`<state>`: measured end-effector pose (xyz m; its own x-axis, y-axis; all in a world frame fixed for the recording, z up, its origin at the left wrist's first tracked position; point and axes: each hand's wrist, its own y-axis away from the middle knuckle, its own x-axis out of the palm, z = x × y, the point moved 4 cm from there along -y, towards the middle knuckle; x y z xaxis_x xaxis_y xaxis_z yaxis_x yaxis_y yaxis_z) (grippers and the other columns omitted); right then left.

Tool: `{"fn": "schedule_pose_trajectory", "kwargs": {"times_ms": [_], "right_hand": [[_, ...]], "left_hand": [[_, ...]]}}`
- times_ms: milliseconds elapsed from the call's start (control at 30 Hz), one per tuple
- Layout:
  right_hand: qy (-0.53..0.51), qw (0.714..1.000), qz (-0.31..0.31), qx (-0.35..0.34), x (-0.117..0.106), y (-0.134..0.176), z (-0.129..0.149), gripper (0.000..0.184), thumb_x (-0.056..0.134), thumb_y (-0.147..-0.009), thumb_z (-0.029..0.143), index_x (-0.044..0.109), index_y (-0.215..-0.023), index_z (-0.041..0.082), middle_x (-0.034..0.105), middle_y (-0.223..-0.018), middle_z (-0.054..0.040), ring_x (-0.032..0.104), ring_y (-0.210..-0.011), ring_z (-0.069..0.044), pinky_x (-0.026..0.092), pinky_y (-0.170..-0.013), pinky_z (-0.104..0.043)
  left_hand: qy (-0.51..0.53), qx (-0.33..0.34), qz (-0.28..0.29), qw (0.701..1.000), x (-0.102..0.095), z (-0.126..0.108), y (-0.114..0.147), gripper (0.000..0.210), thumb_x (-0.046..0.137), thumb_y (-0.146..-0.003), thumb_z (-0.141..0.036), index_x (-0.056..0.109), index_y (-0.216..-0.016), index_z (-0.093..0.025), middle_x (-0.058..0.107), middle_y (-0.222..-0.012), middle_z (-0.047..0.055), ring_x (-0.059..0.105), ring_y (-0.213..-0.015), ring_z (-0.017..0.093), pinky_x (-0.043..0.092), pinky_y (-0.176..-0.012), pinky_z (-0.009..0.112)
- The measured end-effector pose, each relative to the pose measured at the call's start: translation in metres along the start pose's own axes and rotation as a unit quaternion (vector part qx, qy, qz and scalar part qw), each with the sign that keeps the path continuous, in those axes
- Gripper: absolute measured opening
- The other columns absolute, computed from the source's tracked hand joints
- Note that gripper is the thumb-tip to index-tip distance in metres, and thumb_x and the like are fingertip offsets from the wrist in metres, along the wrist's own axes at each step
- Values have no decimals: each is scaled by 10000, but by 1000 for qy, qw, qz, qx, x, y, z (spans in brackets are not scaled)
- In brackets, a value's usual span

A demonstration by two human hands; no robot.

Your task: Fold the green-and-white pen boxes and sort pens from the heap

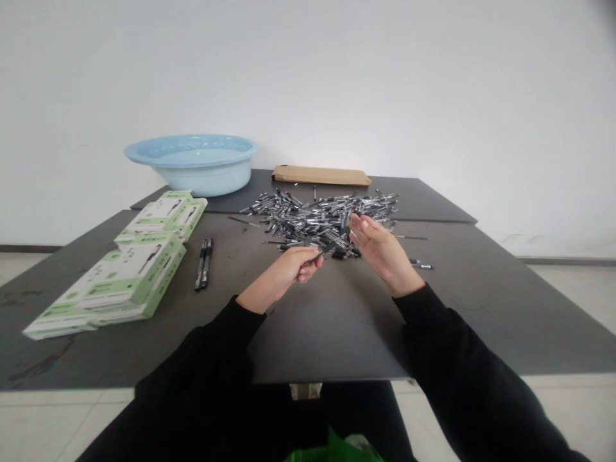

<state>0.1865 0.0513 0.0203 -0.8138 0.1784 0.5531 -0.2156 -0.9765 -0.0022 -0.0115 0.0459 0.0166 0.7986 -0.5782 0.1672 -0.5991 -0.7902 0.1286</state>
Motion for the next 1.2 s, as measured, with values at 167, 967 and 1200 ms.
{"fn": "schedule_pose_trajectory", "kwargs": {"times_ms": [167,967,1200], "right_hand": [[16,998,34,51,4,2,-8,321,883,-656,272,672,-896,244,641,-720,80,570,-607,-83,462,-562,-200],[28,991,79,108,12,9,-15,349,954,-582,308,761,-868,250,696,-785,38,568,-681,-111,472,-661,-268],[34,988,90,121,15,13,-17,330,949,-588,269,770,-861,222,700,-759,28,578,-660,-108,468,-660,-272]], "left_hand": [[-5,2,0,1000,2,0,1,268,513,-898,-295,572,-689,-138,341,-477,-64,279,-423,60,224,-445,194],[-16,3,-4,1000,-1,3,-3,272,500,-910,-298,569,-699,-142,341,-477,-64,279,-416,60,214,-434,195],[-14,4,-4,1000,-2,4,-3,270,499,-900,-301,574,-696,-140,345,-478,-61,283,-414,61,218,-440,199]]}}
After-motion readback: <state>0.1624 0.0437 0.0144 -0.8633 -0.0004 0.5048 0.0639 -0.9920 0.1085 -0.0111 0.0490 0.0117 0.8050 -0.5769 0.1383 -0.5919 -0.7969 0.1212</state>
